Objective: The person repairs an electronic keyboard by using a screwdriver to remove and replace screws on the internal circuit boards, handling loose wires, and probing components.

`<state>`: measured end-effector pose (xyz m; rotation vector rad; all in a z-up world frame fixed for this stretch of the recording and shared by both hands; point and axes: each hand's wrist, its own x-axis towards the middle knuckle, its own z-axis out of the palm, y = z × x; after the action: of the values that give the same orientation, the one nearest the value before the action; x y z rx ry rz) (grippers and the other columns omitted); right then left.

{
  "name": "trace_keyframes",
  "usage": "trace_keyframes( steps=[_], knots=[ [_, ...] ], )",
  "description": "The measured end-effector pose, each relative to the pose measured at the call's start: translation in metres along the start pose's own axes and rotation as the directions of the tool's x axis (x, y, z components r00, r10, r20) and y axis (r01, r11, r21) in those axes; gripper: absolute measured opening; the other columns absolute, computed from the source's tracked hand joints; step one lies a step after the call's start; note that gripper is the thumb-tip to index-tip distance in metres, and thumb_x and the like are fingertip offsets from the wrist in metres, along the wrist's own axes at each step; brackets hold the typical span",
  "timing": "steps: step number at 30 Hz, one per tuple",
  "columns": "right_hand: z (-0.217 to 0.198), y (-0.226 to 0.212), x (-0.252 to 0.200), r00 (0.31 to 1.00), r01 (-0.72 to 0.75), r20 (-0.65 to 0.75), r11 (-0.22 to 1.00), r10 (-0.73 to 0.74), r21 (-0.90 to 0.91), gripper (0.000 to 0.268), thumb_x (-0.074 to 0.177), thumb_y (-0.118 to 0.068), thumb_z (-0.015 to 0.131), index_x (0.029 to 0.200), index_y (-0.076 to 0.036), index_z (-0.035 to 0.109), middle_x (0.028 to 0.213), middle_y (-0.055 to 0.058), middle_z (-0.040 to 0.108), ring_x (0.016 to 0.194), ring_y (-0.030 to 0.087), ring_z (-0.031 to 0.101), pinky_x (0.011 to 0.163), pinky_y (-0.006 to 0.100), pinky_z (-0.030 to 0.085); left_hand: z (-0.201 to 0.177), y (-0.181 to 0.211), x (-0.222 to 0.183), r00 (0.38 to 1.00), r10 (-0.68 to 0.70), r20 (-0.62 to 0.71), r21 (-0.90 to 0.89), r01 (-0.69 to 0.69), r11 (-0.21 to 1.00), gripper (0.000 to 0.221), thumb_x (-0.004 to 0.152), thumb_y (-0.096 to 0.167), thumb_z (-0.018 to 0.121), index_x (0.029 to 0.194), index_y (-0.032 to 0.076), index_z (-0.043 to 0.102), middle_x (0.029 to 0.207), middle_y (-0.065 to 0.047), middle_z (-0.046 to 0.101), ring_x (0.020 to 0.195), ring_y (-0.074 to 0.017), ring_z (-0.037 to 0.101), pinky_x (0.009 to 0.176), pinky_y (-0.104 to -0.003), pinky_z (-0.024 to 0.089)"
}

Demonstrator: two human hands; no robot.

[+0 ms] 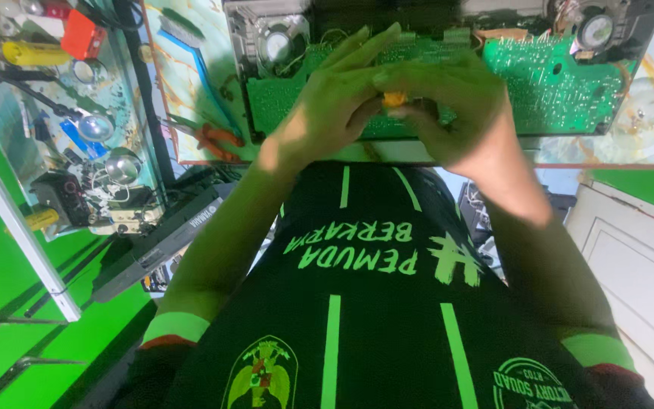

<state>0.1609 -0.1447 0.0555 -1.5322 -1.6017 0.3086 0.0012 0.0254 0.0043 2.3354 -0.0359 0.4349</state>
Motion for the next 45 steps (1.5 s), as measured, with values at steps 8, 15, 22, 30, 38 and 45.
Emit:
trace_keyframes(
  steps=[8, 15, 22, 30, 38, 45],
  knots=[
    [0.006, -0.014, 0.003, 0.996, -0.049, -0.074, 0.992, 0.041, -0.118, 0.035, 0.097, -0.013, 0.086, 0.125, -0.002, 0.068, 0.109, 0.009, 0.075, 0.068, 0.014, 0.060, 0.086, 0.037, 0.044, 0.013, 0.002, -0.003, 0.986, -0.084, -0.143, -0.032, 0.080, 0.996, 0.032, 0.098, 0.006, 0.072, 0.129, 0.007, 0.066, 0.140, -0.015, 0.066, 0.140, -0.0303, 0.057, 0.129, -0.054, 0.031],
    [-0.004, -0.008, 0.015, 0.998, 0.061, 0.013, 0.994, -0.063, 0.091, 0.022, 0.105, 0.008, 0.070, 0.126, 0.002, 0.066, 0.113, 0.014, 0.074, 0.087, 0.015, 0.072, 0.073, 0.023, 0.056, -0.005, -0.001, -0.002, 0.999, -0.030, -0.032, 0.007, 0.030, 1.000, 0.030, 0.101, 0.011, 0.074, 0.130, 0.009, 0.067, 0.135, -0.009, 0.070, 0.146, -0.0321, 0.051, 0.128, -0.058, 0.027],
    [0.010, 0.000, 0.007, 0.997, -0.030, -0.062, 0.996, 0.035, 0.079, 0.027, 0.104, 0.005, 0.073, 0.129, 0.000, 0.068, 0.116, 0.014, 0.076, 0.078, 0.014, 0.070, 0.070, 0.026, 0.055, 0.010, 0.005, -0.001, 0.987, -0.127, -0.095, 0.006, 0.128, 0.992, 0.032, 0.099, 0.014, 0.075, 0.130, 0.010, 0.066, 0.144, -0.013, 0.062, 0.145, -0.0282, 0.048, 0.128, -0.057, 0.028],
    [-0.003, -0.009, 0.000, 0.996, -0.026, -0.091, 0.995, 0.017, -0.096, 0.028, 0.102, 0.002, 0.075, 0.127, 0.002, 0.064, 0.116, 0.018, 0.073, 0.089, 0.023, 0.070, 0.081, 0.036, 0.056, 0.014, 0.004, 0.006, 0.998, -0.051, -0.032, 0.032, 0.052, 0.998, 0.034, 0.100, 0.009, 0.071, 0.133, 0.011, 0.063, 0.145, -0.010, 0.063, 0.150, -0.0296, 0.042, 0.128, -0.060, 0.023],
    [-0.009, -0.007, 0.008, 1.000, -0.028, 0.005, 0.995, 0.029, -0.100, 0.025, 0.104, 0.000, 0.080, 0.127, -0.004, 0.072, 0.105, 0.010, 0.077, 0.071, 0.013, 0.063, 0.073, 0.029, 0.050, 0.001, -0.003, 0.009, 0.996, -0.040, 0.080, 0.040, 0.037, 0.999, 0.027, 0.108, 0.013, 0.070, 0.135, 0.012, 0.065, 0.136, -0.004, 0.067, 0.155, -0.0320, 0.040, 0.132, -0.060, 0.021],
    [0.000, -0.018, 0.004, 0.993, -0.088, -0.104, 0.963, 0.063, -0.254, 0.034, 0.105, -0.006, 0.088, 0.133, -0.006, 0.069, 0.104, 0.006, 0.075, 0.077, 0.015, 0.060, 0.079, 0.034, 0.044, 0.009, 0.000, 0.007, 0.995, -0.078, -0.062, -0.020, 0.077, 0.997, 0.036, 0.098, 0.011, 0.073, 0.133, 0.011, 0.064, 0.140, -0.010, 0.065, 0.141, -0.0296, 0.054, 0.127, -0.056, 0.031]
  ],
)
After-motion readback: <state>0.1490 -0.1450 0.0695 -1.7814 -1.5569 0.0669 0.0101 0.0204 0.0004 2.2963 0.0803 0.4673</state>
